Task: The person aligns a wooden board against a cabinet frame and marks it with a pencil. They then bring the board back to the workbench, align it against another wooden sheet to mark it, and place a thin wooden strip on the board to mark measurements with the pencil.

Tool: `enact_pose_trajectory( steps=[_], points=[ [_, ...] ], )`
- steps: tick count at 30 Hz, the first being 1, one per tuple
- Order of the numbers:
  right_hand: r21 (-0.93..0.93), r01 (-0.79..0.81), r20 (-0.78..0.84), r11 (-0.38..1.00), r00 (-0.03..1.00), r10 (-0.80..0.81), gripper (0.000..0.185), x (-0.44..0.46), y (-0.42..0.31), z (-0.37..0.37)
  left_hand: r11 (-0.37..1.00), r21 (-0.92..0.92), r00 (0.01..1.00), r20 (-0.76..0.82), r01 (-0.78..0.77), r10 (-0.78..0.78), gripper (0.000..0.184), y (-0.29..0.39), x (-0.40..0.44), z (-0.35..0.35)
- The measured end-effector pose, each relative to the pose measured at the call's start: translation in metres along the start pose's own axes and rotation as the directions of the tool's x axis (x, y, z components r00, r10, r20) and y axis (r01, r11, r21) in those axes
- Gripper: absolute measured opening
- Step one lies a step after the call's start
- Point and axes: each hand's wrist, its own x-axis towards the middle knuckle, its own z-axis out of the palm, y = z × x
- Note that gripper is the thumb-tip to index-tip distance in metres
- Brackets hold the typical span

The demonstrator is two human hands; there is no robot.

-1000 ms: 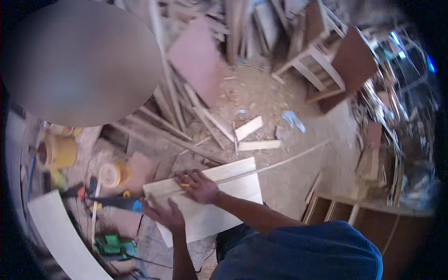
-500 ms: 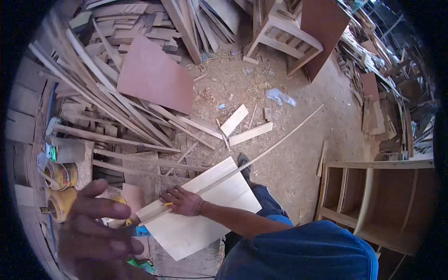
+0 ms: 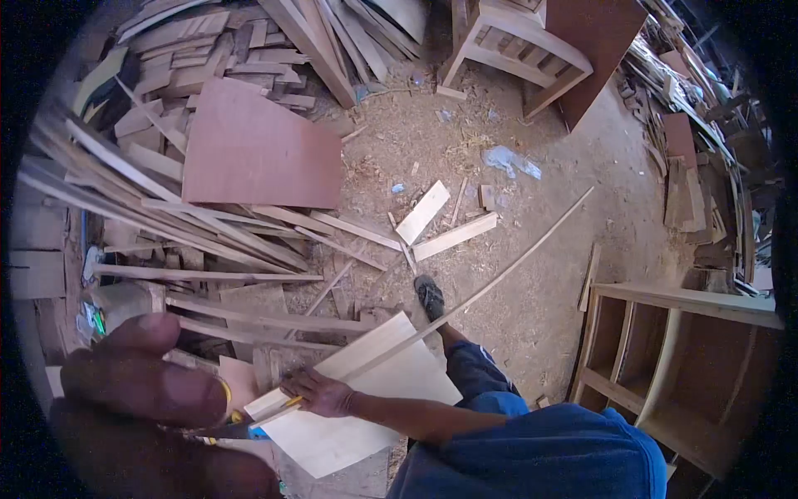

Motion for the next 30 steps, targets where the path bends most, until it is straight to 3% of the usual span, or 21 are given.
enact_pose_trajectory(
  steps=[4,5,7,11,14,20,30],
  points=[
    [0.068,-0.055,-0.049,0.996,0.997,0.059,0.073,0.001,0.000,0.003,0.998,0.063,0.969,-0.248,0.002,0.014,0.016,-0.036,0.029,0.023],
    [0.203,-0.103,0.031,0.974,0.995,0.098,0.072,0.001,0.002,0.012,0.997,0.057,0.961,-0.269,-0.045,0.058,0.014,-0.052,0.037,0.023],
    [-0.001,-0.044,0.086,0.999,0.995,0.044,0.071,0.000,0.001,0.008,0.989,0.051,0.940,-0.309,-0.138,0.147,0.013,-0.083,0.053,0.023],
    [0.020,-0.076,0.144,0.997,0.987,0.072,0.067,-0.001,0.001,0.012,0.996,0.015,0.981,-0.174,-0.083,0.084,0.012,-0.107,0.077,0.013],
    [0.051,-0.109,-0.065,0.993,0.992,0.112,0.063,0.004,0.002,0.020,0.999,0.010,0.994,-0.103,-0.036,0.037,0.011,-0.124,0.088,0.009],
    [0.099,-0.056,0.096,0.994,0.994,0.046,0.062,-0.009,0.006,0.007,0.997,-0.018,0.997,-0.003,0.075,-0.075,0.010,-0.146,0.116,0.010],
    [0.152,-0.039,0.141,0.988,0.990,0.018,0.061,0.000,0.027,0.002,0.967,-0.103,0.961,0.179,0.232,-0.212,0.009,-0.197,0.166,0.023]
  ],
)
